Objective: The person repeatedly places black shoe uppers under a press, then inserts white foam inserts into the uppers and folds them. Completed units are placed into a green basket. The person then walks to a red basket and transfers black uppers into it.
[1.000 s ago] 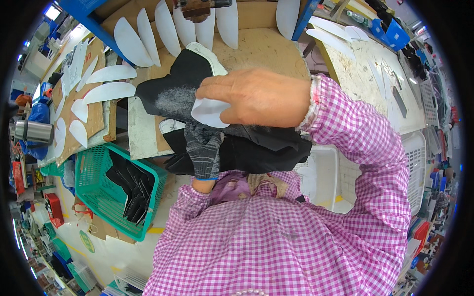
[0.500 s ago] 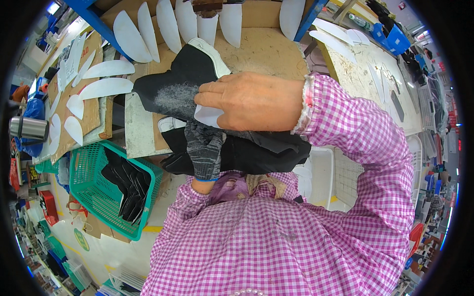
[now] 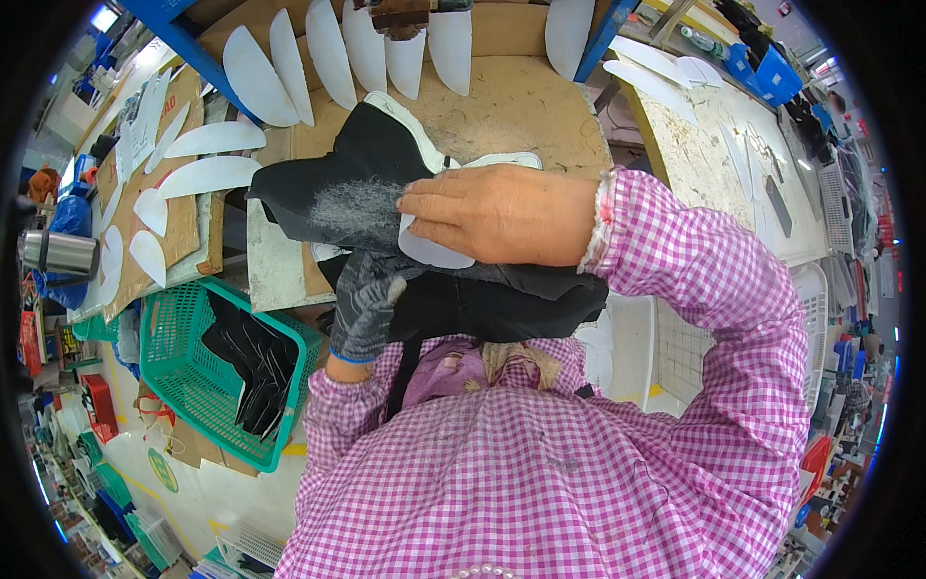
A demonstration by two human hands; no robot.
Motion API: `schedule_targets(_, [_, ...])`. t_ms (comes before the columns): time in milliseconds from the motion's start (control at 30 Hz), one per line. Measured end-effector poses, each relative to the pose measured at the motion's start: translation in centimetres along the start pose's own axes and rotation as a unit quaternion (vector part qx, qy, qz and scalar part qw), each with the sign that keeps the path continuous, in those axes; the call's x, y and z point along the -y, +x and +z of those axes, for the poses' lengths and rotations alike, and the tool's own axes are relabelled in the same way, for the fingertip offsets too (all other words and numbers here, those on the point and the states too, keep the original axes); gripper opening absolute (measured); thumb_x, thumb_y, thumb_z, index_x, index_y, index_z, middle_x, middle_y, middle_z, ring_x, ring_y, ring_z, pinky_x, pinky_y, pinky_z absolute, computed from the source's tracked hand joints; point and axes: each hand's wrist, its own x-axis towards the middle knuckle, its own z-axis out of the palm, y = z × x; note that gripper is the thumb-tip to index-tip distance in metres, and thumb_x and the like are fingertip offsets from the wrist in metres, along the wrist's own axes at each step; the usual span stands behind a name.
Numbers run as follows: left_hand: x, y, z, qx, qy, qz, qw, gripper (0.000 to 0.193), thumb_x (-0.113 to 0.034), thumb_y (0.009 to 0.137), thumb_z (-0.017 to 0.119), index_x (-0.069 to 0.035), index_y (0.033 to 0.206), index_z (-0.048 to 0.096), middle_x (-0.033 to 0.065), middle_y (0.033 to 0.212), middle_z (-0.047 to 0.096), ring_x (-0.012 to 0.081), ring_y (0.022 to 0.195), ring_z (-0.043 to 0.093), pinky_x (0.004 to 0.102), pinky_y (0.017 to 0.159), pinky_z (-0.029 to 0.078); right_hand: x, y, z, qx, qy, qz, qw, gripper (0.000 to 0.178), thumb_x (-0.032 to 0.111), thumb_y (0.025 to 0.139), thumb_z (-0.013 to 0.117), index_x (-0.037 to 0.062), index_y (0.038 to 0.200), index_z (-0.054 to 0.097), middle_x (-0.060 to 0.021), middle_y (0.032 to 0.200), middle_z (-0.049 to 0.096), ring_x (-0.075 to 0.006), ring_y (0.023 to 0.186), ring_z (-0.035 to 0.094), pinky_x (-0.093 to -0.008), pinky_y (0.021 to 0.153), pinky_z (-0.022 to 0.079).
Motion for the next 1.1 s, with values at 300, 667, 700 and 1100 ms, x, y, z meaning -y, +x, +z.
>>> schedule_targets(300, [2.9, 4.6, -0.7, 0.064, 0.447, 0.179, 0.874, 0.060, -0.016, 0.083, 0.067, -0.002, 0.134, 0.038, 0.0123, 0.132, 0.046, 0.0223, 0.117, 0.048, 0.0322, 0.098, 0.041, 0.7, 1.2, -0.4, 0.012, 0.118, 0.040, 0.992, 0.040, 0.009, 0.087, 0.053, -0.0084, 0.123, 0.048, -0.0202, 0.123, 0.052, -0.0307, 0.115, 0.054, -0.0335, 0.095, 0.048])
schedule_targets(667, [3.1, 5.0, -0.5, 0.028, 0.473, 0.179, 0.862, 0.044, -0.012, 0.086, 0.062, 0.000, 0.125, 0.046, 0.0136, 0.124, 0.052, 0.0239, 0.111, 0.053, 0.0335, 0.095, 0.044, 1.6, 2.5, 1.5, 0.003, 0.019, -0.015, 1.000, 0.042, 0.009, 0.083, 0.057, -0.0148, 0.116, 0.051, -0.0227, 0.123, 0.051, -0.0331, 0.116, 0.052, -0.0376, 0.101, 0.043])
schedule_targets(700, [3.1, 4.9, -0.2, 0.024, 0.474, 0.184, 0.861, 0.042, -0.012, 0.086, 0.061, 0.000, 0.124, 0.046, 0.0138, 0.123, 0.053, 0.0241, 0.110, 0.053, 0.0336, 0.094, 0.045, 1.8, 2.6, 1.6, 0.009, -0.002, -0.022, 1.000, 0.042, 0.009, 0.082, 0.057, -0.0146, 0.116, 0.052, -0.0226, 0.123, 0.051, -0.0330, 0.117, 0.052, -0.0378, 0.101, 0.043])
schedule_targets(1100, [-2.8, 3.1, -1.7, -0.146, -0.078, 0.014, 0.986, 0.023, -0.008, 0.084, 0.066, 0.002, 0.104, 0.062, 0.0102, 0.098, 0.065, 0.0198, 0.086, 0.062, 0.0328, 0.079, 0.049, 1.3, -5.8, -1.4, 0.020, 0.054, 0.283, 0.957, 0.090, 0.014, 0.054, 0.080, 0.0138, 0.136, 0.043, -0.0155, 0.146, 0.034, -0.0339, 0.130, 0.040, -0.0418, 0.103, 0.039])
